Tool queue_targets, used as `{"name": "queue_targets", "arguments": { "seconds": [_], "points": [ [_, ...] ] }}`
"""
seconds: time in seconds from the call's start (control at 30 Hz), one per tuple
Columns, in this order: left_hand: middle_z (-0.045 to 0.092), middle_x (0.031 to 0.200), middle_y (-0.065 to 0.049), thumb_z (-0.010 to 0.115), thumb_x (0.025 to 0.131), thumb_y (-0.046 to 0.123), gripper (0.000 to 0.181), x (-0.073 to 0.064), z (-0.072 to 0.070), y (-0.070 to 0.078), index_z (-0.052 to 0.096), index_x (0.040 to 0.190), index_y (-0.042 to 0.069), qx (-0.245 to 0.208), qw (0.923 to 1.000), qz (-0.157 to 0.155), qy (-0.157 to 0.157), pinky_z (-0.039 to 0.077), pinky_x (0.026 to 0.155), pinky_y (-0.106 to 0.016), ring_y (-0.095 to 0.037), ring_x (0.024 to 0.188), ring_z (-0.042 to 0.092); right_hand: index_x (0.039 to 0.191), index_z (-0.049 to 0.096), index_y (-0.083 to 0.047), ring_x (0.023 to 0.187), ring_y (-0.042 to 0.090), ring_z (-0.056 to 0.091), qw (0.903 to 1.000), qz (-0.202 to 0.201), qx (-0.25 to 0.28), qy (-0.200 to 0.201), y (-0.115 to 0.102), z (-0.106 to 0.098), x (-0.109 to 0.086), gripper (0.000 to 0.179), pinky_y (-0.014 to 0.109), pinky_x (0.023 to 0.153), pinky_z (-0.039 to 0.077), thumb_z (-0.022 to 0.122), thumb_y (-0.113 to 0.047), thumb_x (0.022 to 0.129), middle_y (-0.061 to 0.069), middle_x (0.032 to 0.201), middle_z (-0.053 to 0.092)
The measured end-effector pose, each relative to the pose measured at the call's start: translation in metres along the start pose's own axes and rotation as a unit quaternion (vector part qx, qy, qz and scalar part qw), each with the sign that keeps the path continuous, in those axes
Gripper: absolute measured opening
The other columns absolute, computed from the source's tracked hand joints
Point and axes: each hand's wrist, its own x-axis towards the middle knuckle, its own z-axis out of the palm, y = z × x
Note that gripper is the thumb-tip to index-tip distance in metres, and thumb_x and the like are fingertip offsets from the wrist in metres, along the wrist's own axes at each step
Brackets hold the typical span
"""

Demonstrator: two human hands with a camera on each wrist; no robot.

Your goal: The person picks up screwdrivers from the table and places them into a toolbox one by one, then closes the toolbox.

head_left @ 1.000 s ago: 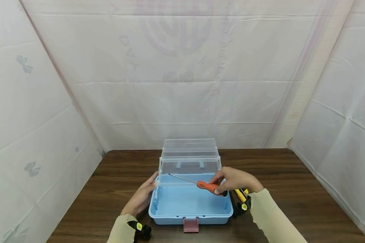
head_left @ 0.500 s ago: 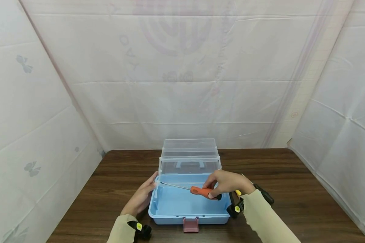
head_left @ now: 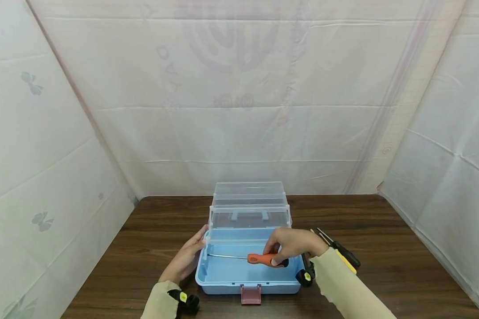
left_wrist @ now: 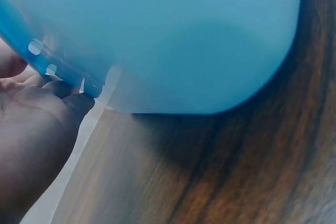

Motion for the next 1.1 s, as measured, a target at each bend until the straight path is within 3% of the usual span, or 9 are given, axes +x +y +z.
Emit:
{"name": "queue_targets", "arguments": {
  "seconds": [0.27, 0.8, 1.1],
  "points": [
    [-0.001, 0.163, -0.014, 0.038, 0.103, 0.019, 0.063, -0.001, 0.0, 0.0, 0.006, 0.155, 0.008, -0.003, 1.0, 0.001, 0.0, 0.004, 0.116, -0.057, -0.037, 0.149, -0.004, 0.096, 0.076, -0.01, 0.066, 0.001, 0.059, 0.9993, -0.006, -0.035, -0.01, -0.001, 0.004, 0.005, 0.018, 0.017, 0.061, 0.051, 0.072, -0.001, 0.081, -0.007, 0.078, 0.07],
    [-0.004, 0.163, -0.013, 0.035, 0.104, 0.019, 0.061, 0.001, -0.001, -0.001, 0.003, 0.155, 0.008, 0.009, 0.9999, 0.005, -0.011, 0.004, 0.116, -0.057, -0.037, 0.148, -0.005, 0.089, 0.076, -0.011, 0.058, -0.001, 0.056, 0.9946, -0.011, -0.095, -0.041, -0.002, 0.018, 0.019, 0.01, 0.016, 0.057, 0.049, 0.07, -0.004, 0.084, -0.007, 0.071, 0.068],
    [-0.003, 0.163, -0.014, 0.038, 0.103, 0.022, 0.064, 0.0, -0.001, -0.001, 0.003, 0.155, 0.008, 0.001, 0.9999, 0.002, -0.01, 0.004, 0.116, -0.059, -0.038, 0.148, -0.005, 0.08, 0.074, -0.013, 0.058, 0.0, 0.049, 0.9833, 0.001, -0.171, -0.063, -0.007, 0.02, 0.029, 0.007, 0.016, 0.057, 0.044, 0.072, -0.006, 0.083, -0.009, 0.068, 0.064]
  ]
}}
